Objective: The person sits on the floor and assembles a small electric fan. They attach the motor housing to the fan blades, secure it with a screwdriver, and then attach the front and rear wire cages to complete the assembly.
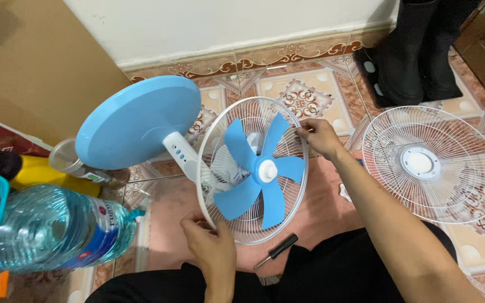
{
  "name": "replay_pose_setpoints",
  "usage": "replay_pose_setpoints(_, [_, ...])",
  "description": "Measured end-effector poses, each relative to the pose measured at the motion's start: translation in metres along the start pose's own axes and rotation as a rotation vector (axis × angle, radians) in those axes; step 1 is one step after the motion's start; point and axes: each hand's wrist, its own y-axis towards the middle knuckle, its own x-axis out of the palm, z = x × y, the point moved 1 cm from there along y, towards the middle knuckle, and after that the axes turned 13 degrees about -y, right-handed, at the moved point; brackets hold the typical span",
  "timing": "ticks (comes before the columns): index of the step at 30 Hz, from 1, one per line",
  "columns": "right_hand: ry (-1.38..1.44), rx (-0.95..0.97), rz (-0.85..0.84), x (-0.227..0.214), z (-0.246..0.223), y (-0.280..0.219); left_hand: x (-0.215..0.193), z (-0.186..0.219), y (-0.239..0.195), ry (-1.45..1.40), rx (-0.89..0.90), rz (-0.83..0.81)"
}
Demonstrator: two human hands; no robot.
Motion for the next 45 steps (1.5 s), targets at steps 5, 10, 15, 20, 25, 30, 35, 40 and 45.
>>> replay_pose_setpoints(5, [0.125, -0.044, -0.028, -0.011, 0.021, -0.012, -0.012, 0.010, -0.002, -0.057, -0.129, -0.006])
replay_pose_setpoints(10, [0.362, 0.056, -0.131, -0.021, 0.020, -0.036, -0.029, 0.020, 0.007, -0.251, -0.259, -0.154])
replay_pose_setpoints(15, [0.561, -0.049, -0.076, -0.008, 0.041, -0.033, -0.035, 0.009, 0.019, -0.316, -0.085, -0.342])
replay_pose_setpoints(20, [0.844, -0.045, -0.064, 0.009, 0.045, -0.031, -0.019, 0.003, 0.020, -0.525, -0.274, -0.183])
replay_pose_setpoints(25, [0.995, 0.131, -0.070, 0.010, 0.026, -0.040, 0.001, 0.030, 0.021, -0.746, -0.430, 0.000])
replay_pose_setpoints(30, [0.893, 0.163, 0.050, 0.007, 0.020, -0.050, 0.005, 0.038, 0.014, -0.428, -0.365, -0.020])
replay_pose_setpoints(35, [0.649, 0.100, 0.037, -0.007, -0.016, -0.057, 0.010, 0.037, 0.043, -0.336, -0.005, -0.176])
replay_pose_setpoints(40, [0.552, -0.050, 0.071, -0.001, 0.006, -0.022, 0.023, 0.066, 0.094, -0.215, 0.207, -0.433])
replay_pose_setpoints(45, [0.567, -0.026, 0.104, 0.001, 0.009, -0.022, 0.037, 0.062, 0.129, -0.049, 0.231, -0.432])
